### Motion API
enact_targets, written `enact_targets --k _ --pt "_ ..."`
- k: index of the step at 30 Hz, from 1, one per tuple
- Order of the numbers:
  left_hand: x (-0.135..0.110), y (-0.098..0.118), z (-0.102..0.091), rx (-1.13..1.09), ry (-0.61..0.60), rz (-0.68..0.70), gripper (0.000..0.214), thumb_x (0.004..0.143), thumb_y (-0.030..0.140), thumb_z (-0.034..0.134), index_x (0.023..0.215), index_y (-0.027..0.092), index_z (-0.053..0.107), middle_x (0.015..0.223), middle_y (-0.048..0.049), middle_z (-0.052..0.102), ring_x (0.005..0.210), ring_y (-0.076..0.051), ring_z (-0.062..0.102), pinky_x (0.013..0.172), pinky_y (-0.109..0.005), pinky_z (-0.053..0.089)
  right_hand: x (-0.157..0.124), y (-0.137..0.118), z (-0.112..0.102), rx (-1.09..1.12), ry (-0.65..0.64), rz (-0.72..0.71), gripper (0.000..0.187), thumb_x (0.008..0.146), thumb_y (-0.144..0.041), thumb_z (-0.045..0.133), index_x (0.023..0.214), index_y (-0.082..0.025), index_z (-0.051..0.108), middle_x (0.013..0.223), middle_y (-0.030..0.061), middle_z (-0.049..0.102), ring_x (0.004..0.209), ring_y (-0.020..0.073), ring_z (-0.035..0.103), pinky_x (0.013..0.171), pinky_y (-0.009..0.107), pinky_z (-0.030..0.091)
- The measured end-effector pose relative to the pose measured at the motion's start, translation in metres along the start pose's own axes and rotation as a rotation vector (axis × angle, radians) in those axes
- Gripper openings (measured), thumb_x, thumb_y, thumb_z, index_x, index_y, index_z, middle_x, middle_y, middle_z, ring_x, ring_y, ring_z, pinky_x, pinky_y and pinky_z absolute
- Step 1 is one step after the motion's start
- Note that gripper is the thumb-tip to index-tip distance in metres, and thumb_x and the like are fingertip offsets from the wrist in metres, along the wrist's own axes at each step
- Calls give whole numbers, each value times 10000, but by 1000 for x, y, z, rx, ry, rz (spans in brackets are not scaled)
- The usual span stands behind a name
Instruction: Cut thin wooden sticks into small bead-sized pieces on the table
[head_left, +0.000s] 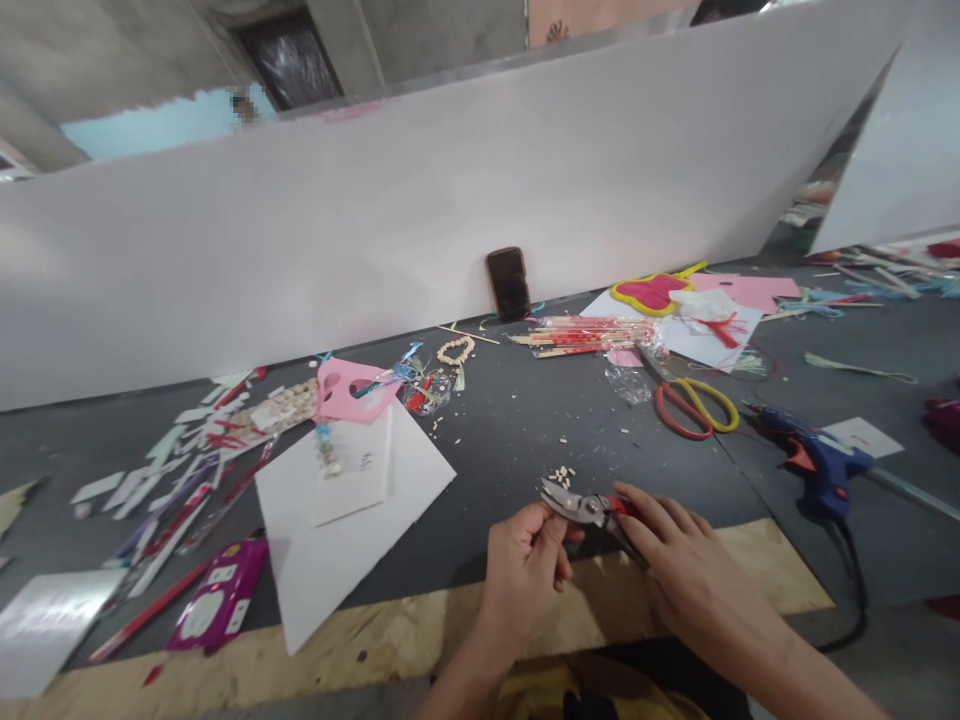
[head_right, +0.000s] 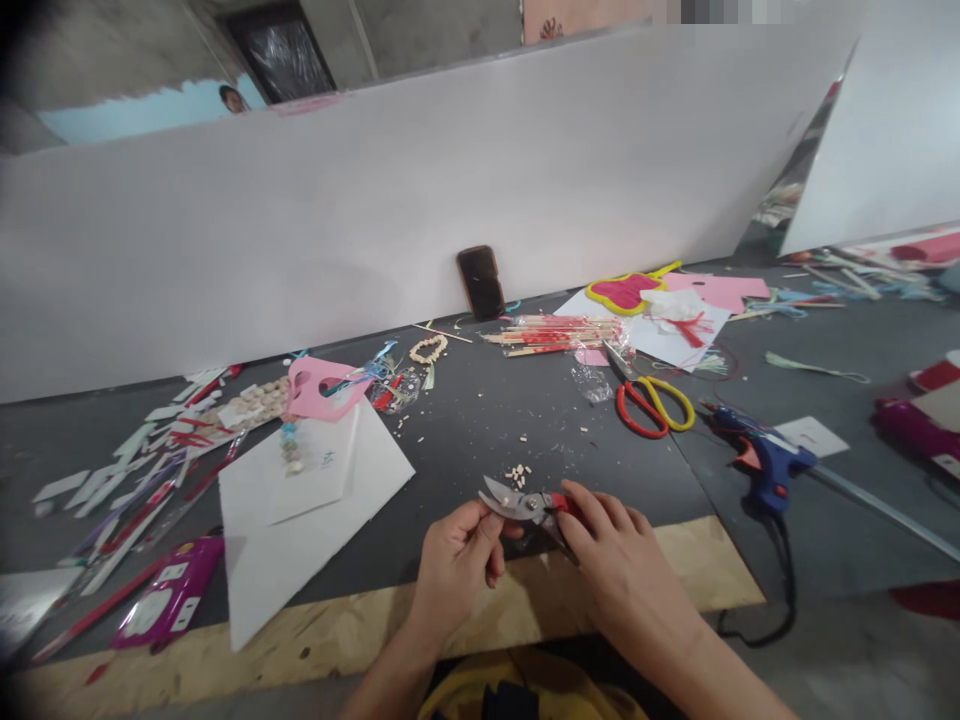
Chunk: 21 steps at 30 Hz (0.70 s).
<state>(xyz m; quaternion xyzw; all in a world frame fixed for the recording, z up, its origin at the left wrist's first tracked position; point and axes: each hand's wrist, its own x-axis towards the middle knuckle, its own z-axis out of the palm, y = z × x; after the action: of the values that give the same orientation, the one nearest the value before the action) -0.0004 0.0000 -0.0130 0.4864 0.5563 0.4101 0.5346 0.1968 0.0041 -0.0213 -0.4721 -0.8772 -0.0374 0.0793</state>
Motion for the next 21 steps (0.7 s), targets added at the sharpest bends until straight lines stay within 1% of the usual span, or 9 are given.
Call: enact_targets --k 2,5,7,11,14,19,21 --pt "0 0 0 -17 -16 -9 369 880 426 471 756 123 644 498 18 552 373 -61 448 383 -154 355 0 0 2 -12 3 -11 555 647 10 415 1144 -170 585 1299 125 545 1015 269 562 777 413 528" --pt "2 -2 -1 -60 -50 -38 352 871 423 483 799 118 643 628 -31 651 370 -49 442 371 -154 348 -1 2 4 7 5 -31 557 649 5 408 1159 -145 574 1277 139 561 1013 272 567 769 406 537" --pt "3 -2 -1 -92 -66 -55 348 865 423 489 801 115 636 683 -55 678 365 -43 433 362 -155 337 -1 2 5 32 -3 -33 559 645 1 406 1162 -135 570 1248 147 576 1008 278 569 756 408 543" --pt "3 1 -2 -106 -74 -69 347 860 424 490 774 114 619 648 -46 663 351 -37 408 351 -153 308 -2 2 7 79 -35 -13 587 608 8 399 1150 -138 572 1175 146 605 983 276 580 752 419 543" --pt "2 3 -3 -84 -77 -58 340 863 411 483 769 114 618 599 -32 640 351 -41 402 359 -155 303 -4 2 6 130 -66 3 610 586 7 396 1153 -138 568 1165 146 602 984 279 582 762 434 540" --pt "2 1 -3 -82 -64 -13 315 868 379 477 783 115 624 639 -49 661 381 -48 412 381 -162 305 -2 1 -4 260 -138 17 629 585 -8 404 1182 -136 552 1200 148 580 1030 285 569 802 449 526" --pt "3 -1 -3 -82 -61 0 307 866 374 480 779 117 625 631 -47 659 389 -50 412 387 -163 300 -1 0 -10 314 -152 18 613 599 -5 397 1174 -144 555 1183 137 593 1036 261 573 836 420 516"
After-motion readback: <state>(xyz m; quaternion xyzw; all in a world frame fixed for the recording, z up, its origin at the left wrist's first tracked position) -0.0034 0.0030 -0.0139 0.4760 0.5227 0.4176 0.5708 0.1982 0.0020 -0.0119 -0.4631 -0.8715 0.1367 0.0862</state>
